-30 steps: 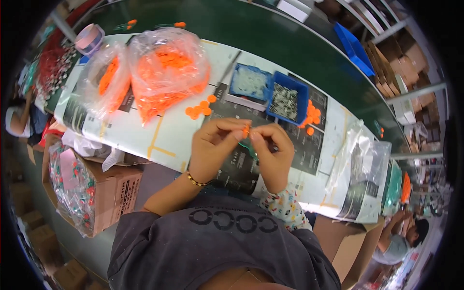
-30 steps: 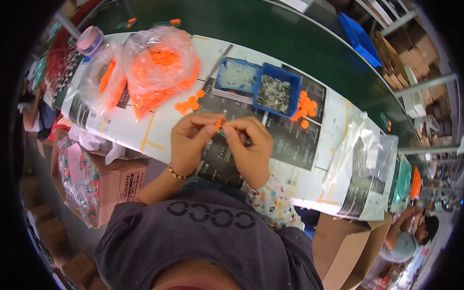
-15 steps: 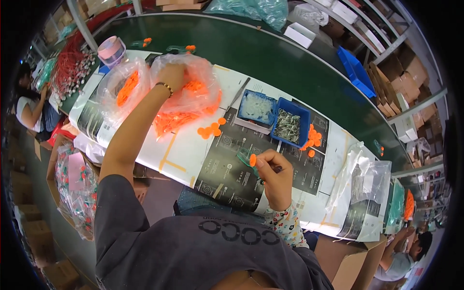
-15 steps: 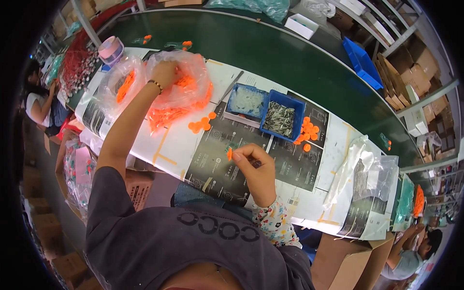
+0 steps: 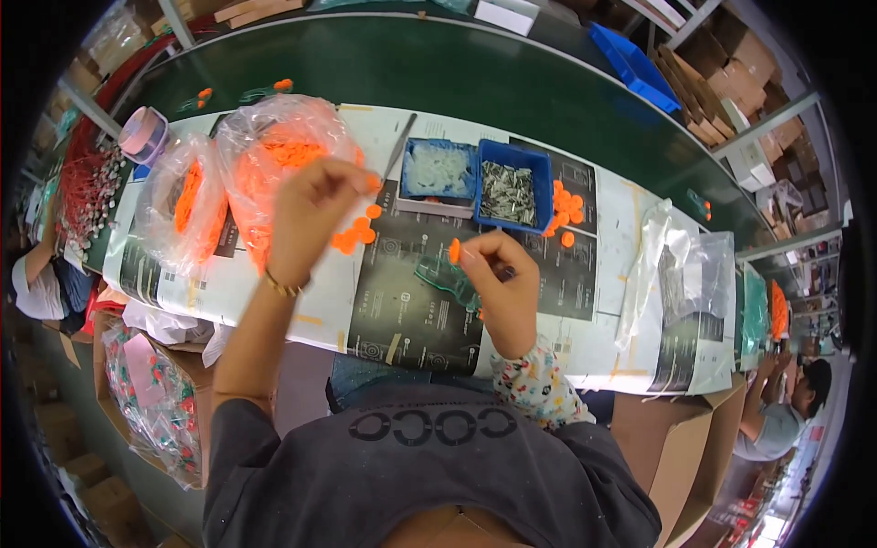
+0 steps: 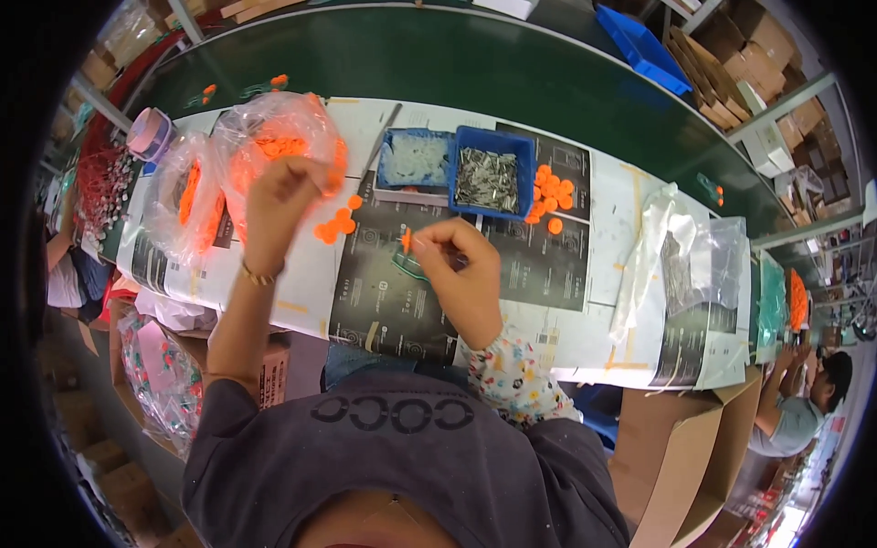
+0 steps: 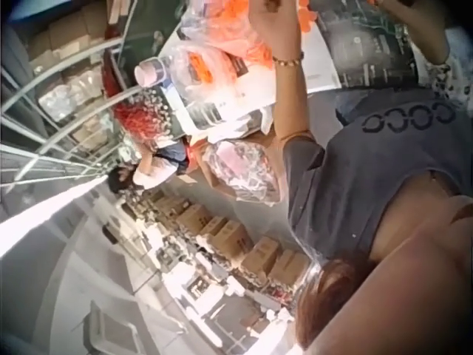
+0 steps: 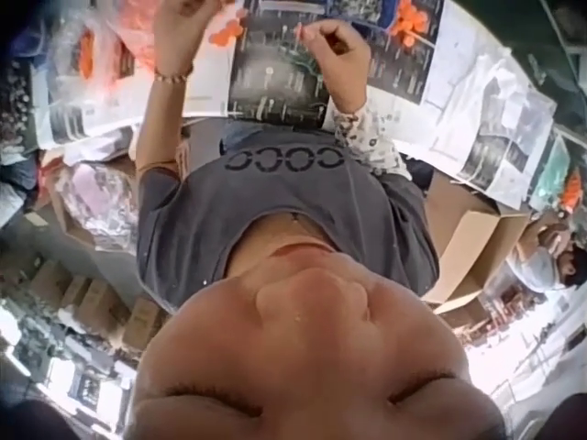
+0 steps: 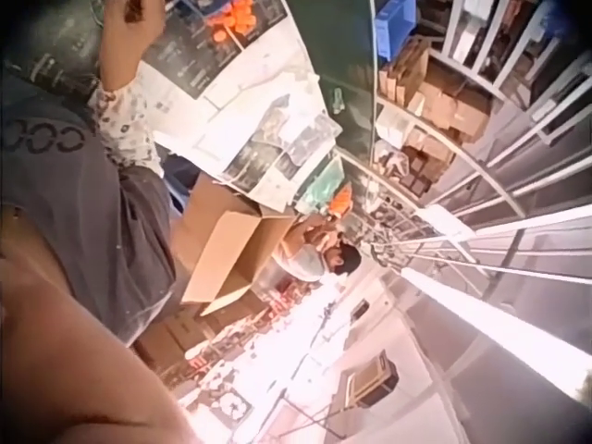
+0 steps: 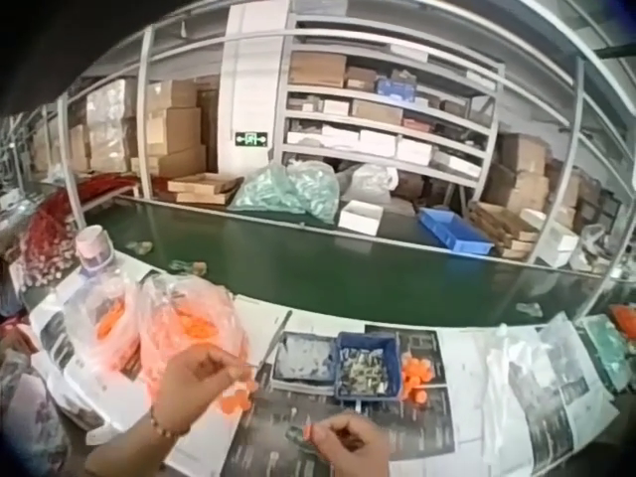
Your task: Assembling small orange and green plastic components by hand at a factory workstation.
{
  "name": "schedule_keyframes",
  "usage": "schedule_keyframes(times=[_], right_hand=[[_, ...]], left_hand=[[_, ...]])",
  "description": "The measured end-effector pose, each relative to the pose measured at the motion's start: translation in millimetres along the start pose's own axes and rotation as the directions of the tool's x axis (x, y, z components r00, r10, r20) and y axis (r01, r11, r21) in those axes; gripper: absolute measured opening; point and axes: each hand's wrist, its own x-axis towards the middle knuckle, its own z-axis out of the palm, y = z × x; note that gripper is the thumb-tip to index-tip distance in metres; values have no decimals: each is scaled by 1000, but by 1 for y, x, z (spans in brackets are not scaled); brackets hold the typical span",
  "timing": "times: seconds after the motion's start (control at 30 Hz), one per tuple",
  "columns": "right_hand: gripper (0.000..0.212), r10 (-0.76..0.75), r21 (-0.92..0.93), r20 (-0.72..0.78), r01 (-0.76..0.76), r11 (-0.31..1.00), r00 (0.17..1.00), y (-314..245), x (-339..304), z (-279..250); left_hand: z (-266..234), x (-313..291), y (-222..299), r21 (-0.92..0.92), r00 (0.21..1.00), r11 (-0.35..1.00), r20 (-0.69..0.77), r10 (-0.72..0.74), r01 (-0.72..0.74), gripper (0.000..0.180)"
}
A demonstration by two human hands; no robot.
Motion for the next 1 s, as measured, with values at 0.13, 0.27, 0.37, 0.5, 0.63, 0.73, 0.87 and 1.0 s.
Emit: schedule_keyframes(times=[0.13, 0.27, 0.37, 0.5, 0.63, 0.73, 0.87, 1.0], right_hand=[[5, -214, -192, -32, 205, 960, 976, -1, 0, 10], [6, -352, -319, -82, 310, 896, 932, -2, -5, 12], [8, -427, -353, -114, 365, 861, 897, 0, -8, 13], [9, -486, -391, -145, 402, 828, 862, 1, -11, 15], [9, -469, -379, -145, 389, 840, 871, 1, -13, 16], [10, -464, -378, -139, 386, 842, 875, 1, -15, 16], [10, -461, -390, -143, 378, 840, 876, 1, -16, 17], [11, -467, -392, -127, 388, 834, 875, 5, -15, 15]], left_hand=[[63, -46, 3, -255, 991, 958, 0, -137, 133, 4], [92, -64, -7, -457, 984, 888, -120, -128, 59, 4], [104, -69, -7, -502, 978, 865, -178, -107, 3, 4], [109, -73, -6, -478, 970, 878, -226, -86, -33, 6], [110, -78, -7, -421, 961, 905, -267, -66, -55, 8], [111, -81, -6, -409, 958, 909, -282, -42, -81, 9], [113, -83, -5, -345, 963, 929, -266, 38, -131, 10], [114, -80, -6, -350, 972, 923, -217, 87, -160, 13]])
